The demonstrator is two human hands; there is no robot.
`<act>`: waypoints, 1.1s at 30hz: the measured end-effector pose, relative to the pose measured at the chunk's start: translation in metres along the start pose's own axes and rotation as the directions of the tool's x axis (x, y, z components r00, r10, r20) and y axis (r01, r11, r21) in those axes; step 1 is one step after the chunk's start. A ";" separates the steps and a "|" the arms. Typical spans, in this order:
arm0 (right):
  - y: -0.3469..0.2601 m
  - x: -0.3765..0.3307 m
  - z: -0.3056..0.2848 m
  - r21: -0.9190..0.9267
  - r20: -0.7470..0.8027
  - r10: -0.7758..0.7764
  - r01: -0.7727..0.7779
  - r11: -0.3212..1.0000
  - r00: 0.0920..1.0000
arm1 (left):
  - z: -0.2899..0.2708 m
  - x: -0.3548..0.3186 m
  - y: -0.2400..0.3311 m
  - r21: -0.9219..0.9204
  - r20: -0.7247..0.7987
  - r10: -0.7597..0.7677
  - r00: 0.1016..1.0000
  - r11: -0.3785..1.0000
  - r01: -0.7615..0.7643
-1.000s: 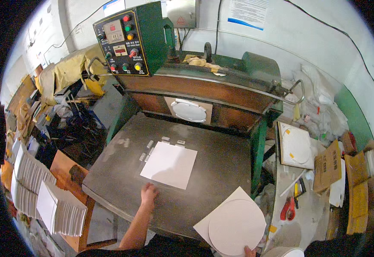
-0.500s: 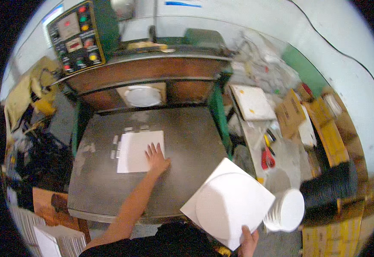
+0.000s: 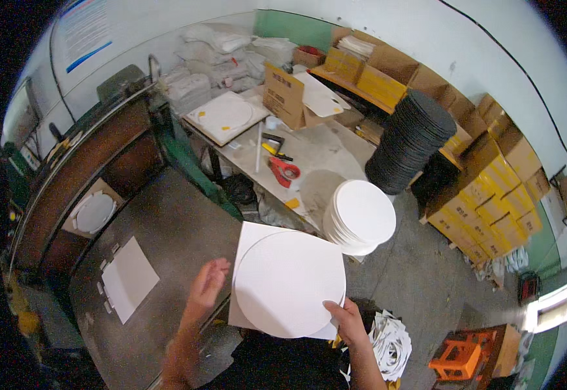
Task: The person picks up square paper sheets, places them one by one onto the bed of a die-cutting machine, and removes the resulting circular cutouts and waste paper frames.
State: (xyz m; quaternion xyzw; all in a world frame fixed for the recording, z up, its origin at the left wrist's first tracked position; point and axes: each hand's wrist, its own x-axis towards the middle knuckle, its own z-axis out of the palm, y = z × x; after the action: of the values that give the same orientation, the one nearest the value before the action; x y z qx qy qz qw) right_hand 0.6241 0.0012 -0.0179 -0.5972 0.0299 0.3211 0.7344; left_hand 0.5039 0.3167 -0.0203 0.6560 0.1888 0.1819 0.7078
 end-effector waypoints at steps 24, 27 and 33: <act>0.000 -0.033 -0.349 0.150 -0.378 0.074 -0.017 0.989 0.923 | 0.378 0.060 -0.111 0.137 0.694 -0.354 0.627 0.920 0.368; 0.008 -0.098 -0.419 -0.106 -0.772 -0.099 0.027 0.994 0.628 | 0.395 0.100 -0.061 0.065 0.622 -0.378 0.686 0.898 0.436; 0.000 -0.199 -0.487 -0.452 -0.865 -0.501 -0.387 0.804 -0.030 | 0.363 0.190 -0.072 -0.451 0.398 -0.301 0.866 0.759 0.471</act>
State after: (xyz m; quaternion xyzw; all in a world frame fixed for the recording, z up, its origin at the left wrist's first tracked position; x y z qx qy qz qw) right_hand 0.6321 -0.5216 -0.0712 -0.8313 0.4180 -0.2518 0.2663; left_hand 0.8524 0.0949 -0.0724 0.3986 0.1531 -0.0269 0.9039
